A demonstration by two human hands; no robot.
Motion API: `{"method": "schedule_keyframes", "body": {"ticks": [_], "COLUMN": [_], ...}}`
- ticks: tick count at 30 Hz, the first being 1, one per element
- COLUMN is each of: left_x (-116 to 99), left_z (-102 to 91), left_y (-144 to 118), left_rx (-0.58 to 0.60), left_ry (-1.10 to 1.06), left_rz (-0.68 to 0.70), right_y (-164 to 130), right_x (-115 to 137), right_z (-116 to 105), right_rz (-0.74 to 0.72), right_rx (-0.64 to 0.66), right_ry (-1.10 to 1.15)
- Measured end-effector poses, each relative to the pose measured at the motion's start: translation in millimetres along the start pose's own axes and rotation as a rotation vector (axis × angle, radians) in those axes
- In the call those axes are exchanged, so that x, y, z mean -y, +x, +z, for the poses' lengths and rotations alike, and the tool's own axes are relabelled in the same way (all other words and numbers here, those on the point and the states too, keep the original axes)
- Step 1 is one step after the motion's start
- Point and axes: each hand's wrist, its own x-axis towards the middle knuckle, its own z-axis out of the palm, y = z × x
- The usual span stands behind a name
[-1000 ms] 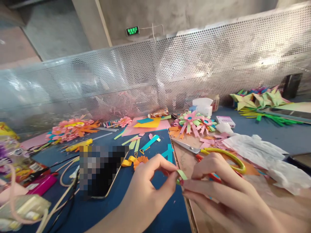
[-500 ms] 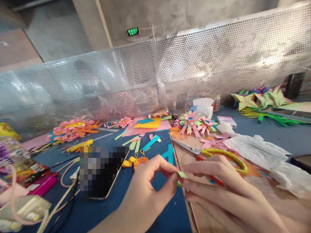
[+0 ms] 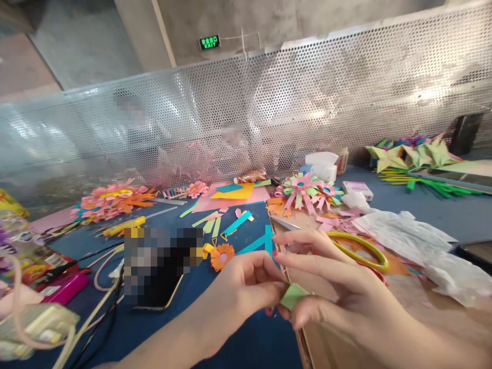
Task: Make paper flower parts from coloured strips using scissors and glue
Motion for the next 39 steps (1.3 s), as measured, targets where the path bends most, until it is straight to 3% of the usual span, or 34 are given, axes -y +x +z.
{"method": "schedule_keyframes", "body": {"ticks": [4, 12, 25, 28, 33, 39], "left_x": [0.5, -4.5, 5.2, 3.0, 1.2, 4.4], "left_z": [0.1, 1.1, -4.5, -3.7, -5.7, -7.1], "left_y": [1.0, -1.0, 3.5, 3.8, 4.0, -0.6], "left_rx": [0.091, 0.191, 0.215, 0.148, -0.212, -0.388], "left_ry": [-0.088, -0.101, -0.175, -0.155, 0.190, 0.577], "left_rz": [-0.063, -0.143, -0.175, -0.157, 0.069, 0.290], "right_y": [1.2, -2.7, -3.9, -4.9, -2.0, 0.5], "right_x": [3.7, 0.7, -4.1, -8.8, -17.4, -16.9], "right_z": [2.5, 9.0, 8.8, 10.3, 6.2, 0.4], "right_rz": [0.131, 0.262, 0.418, 0.401, 0.366, 0.083], "right_rx": [0.082, 0.170, 0.290, 0.240, 0.019, -0.033], "right_ry": [0.439, 0.870, 1.090, 1.006, 0.441, 0.048]}}
